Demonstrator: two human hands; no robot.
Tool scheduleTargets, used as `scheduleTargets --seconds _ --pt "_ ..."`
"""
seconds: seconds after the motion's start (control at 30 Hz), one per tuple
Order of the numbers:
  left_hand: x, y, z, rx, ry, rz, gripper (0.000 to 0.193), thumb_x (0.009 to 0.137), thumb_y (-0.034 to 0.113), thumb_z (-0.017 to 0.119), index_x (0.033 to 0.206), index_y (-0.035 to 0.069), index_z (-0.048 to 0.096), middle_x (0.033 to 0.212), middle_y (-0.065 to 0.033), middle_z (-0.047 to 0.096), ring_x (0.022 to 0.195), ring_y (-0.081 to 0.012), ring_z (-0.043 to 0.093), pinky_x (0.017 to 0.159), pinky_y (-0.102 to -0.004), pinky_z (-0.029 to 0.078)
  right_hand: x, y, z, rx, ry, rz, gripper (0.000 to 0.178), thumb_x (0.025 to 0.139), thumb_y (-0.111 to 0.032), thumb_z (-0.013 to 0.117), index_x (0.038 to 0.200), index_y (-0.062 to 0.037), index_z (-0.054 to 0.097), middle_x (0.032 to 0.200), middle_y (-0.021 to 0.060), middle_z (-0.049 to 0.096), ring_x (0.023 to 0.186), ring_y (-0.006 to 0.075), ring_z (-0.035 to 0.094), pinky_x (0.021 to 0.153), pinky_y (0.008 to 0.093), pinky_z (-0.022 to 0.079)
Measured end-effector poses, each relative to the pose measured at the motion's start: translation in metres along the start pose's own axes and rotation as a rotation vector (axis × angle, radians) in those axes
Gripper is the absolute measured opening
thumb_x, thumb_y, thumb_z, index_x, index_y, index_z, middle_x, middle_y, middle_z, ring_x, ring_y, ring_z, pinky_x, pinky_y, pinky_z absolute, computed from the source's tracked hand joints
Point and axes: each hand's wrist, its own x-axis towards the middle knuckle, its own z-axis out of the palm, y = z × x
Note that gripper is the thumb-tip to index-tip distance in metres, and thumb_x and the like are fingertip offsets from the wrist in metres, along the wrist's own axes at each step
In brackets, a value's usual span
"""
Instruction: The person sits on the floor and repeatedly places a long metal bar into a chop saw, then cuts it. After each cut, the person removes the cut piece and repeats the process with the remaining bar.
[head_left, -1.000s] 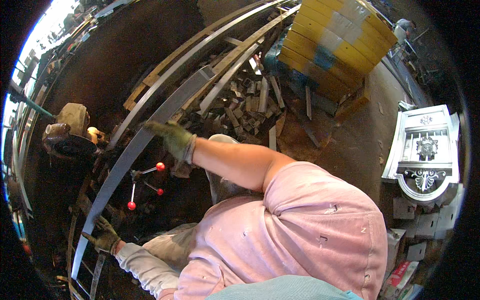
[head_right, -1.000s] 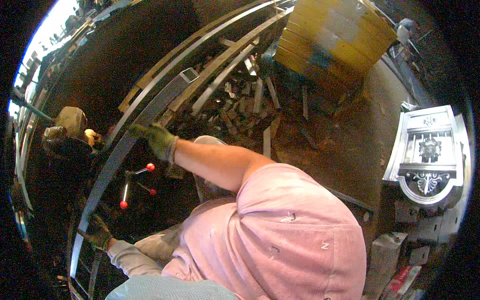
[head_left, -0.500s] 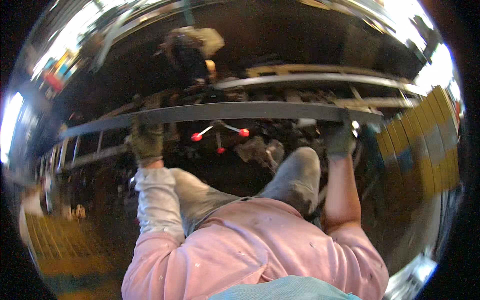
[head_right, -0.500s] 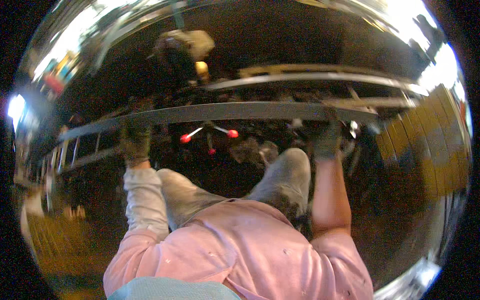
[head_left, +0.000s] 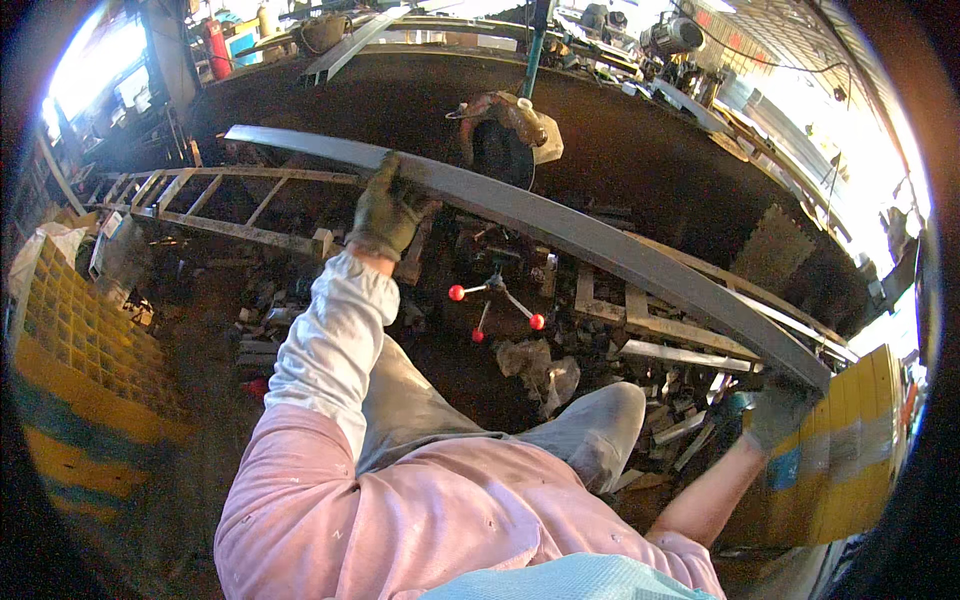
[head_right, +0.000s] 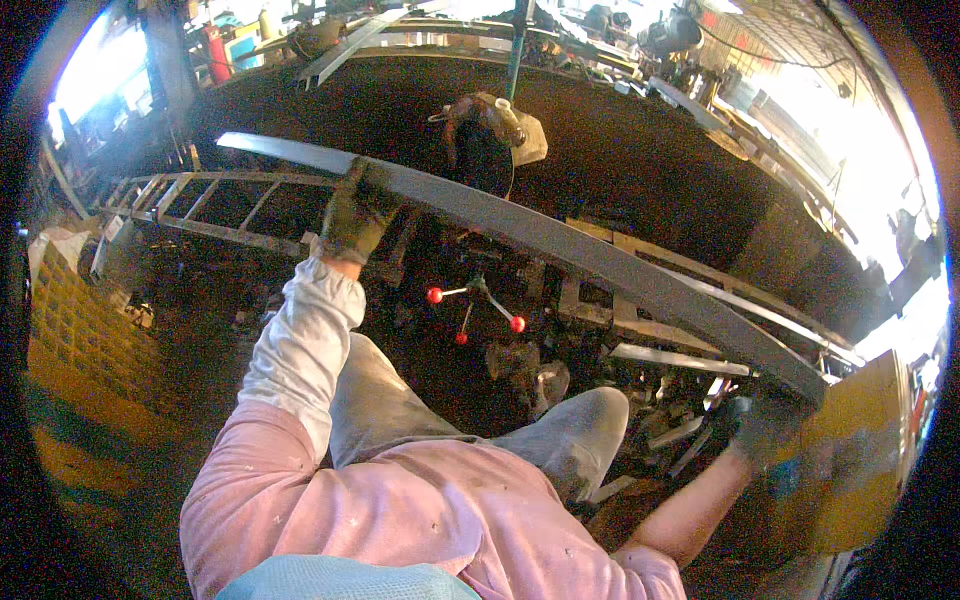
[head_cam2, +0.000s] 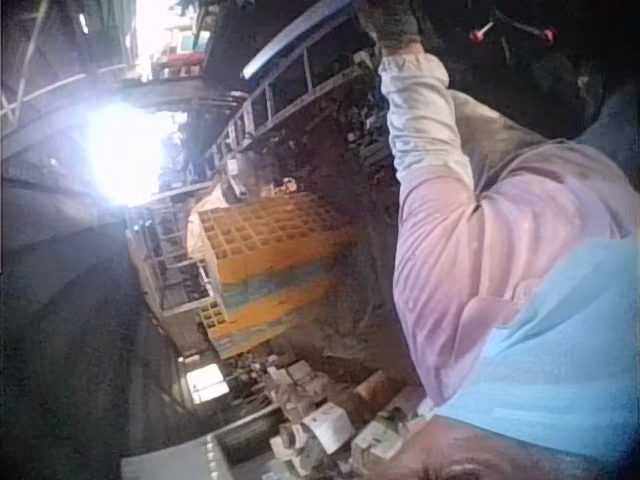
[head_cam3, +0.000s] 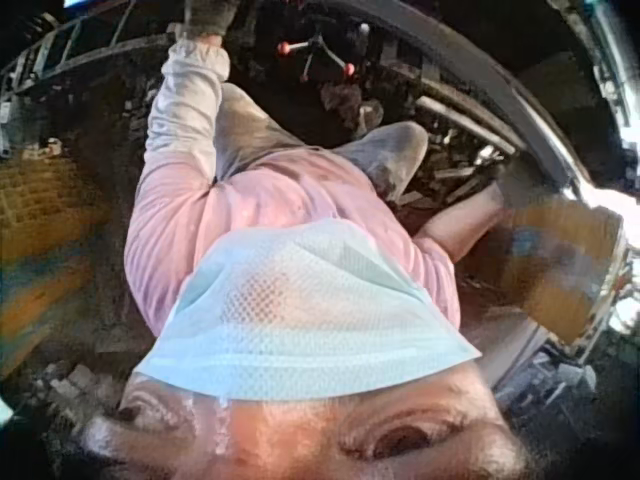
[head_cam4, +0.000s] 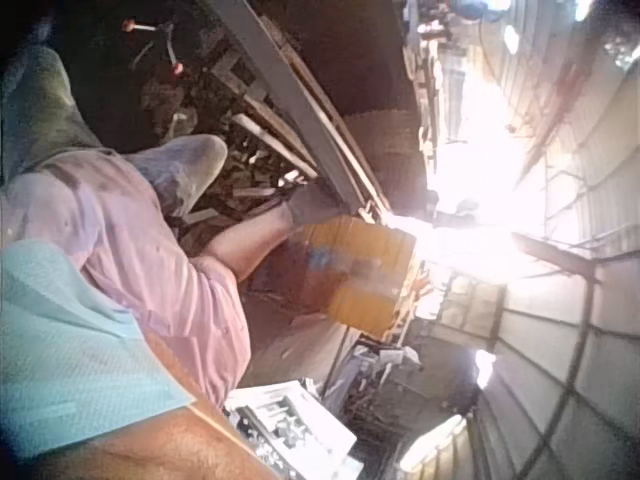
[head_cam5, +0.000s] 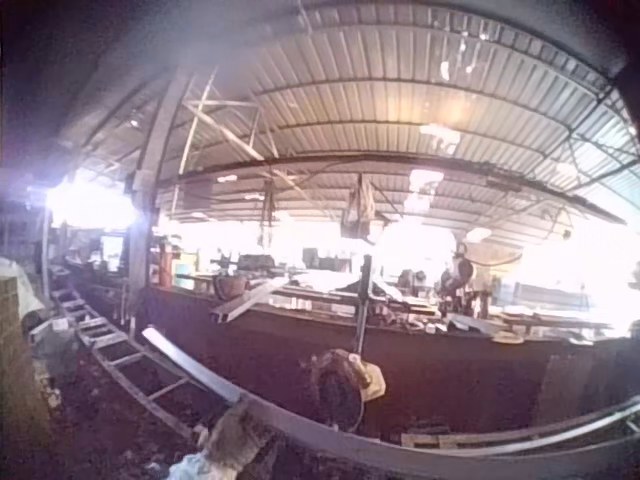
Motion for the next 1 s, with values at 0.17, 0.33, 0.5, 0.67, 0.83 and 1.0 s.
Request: scheduleTargets --seconds 0.17,0.33,0.5,0.67,0.83,1.0 --pt "0.065 -0.044 0.044 -0.049 -0.127 -0.101 0.036 0.101 0.029 0.071 0.130 0.009 0.065 0.121 -0.0119 0.069 0.112 -0.0306 0.068 0.094 -0.0494 0.061 -0.032 -0.072 -0.059 -1.100 0.192 -0.439 0.044 0.107 -0.022 0.058 0.146 -0.0042 0.052 0.146 0.0142 0.057 0.133 0.0294 0.054 0.115 0.0422 0.043" --pt "0.135 -0.069 0.076 0.040 -0.327 -0.121 0.042 0.099 0.036 0.072 0.129 0.007 0.065 0.120 -0.0126 0.070 0.113 -0.0314 0.068 0.096 -0.0488 0.059 -0.106 -0.103 -0.016 -0.681 0.314 -0.264 0.044 0.105 -0.020 0.062 0.144 -0.0033 0.052 0.139 0.0139 0.059 0.126 0.0278 0.056 0.109 0.0400 0.045" --pt "0.219 -0.070 0.042 0.073 -0.106 -0.014 0.044 0.098 0.038 0.071 0.125 0.004 0.065 0.114 -0.0113 0.072 0.104 -0.0294 0.069 0.088 -0.0435 0.058 -0.169 -0.036 0.049 -0.521 0.222 -0.013 0.044 0.104 -0.018 0.065 0.143 -0.0025 0.052 0.132 0.0136 0.060 0.118 0.0261 0.057 0.102 0.0377 0.048" --pt "0.210 -0.081 0.024 0.224 -0.037 -0.026 0.038 0.096 0.037 0.076 0.121 0.010 0.065 0.106 -0.0073 0.071 0.096 -0.0265 0.068 0.082 -0.0438 0.058 -0.224 0.034 0.120 -0.429 0.064 0.266 0.045 0.102 -0.016 0.068 0.141 -0.0017 0.051 0.125 0.0133 0.061 0.110 0.0245 0.058 0.096 0.0355 0.050" --pt "0.081 -0.076 0.031 0.322 -0.192 -0.258 0.030 0.101 0.035 0.071 0.117 0.009 0.068 0.100 -0.0074 0.077 0.092 -0.0261 0.075 0.078 -0.0457 0.064 -0.239 0.083 0.228 -0.588 -0.172 0.461 0.047 0.100 -0.012 0.069 0.141 -0.0030 0.048 0.123 0.0112 0.062 0.110 0.0228 0.057 0.093 0.0325 0.049" --pt "-0.043 -0.097 0.007 0.710 -0.576 0.044 0.043 0.099 0.033 0.074 0.127 0.003 0.063 0.118 -0.0134 0.071 0.097 -0.0282 0.074 0.093 -0.0415 0.062 -0.246 0.199 0.322 0.197 -0.194 0.939 0.043 0.094 -0.012 0.077 0.133 -0.0048 0.060 0.123 0.0078 0.066 0.110 0.0215 0.061 0.096 0.0358 0.053"
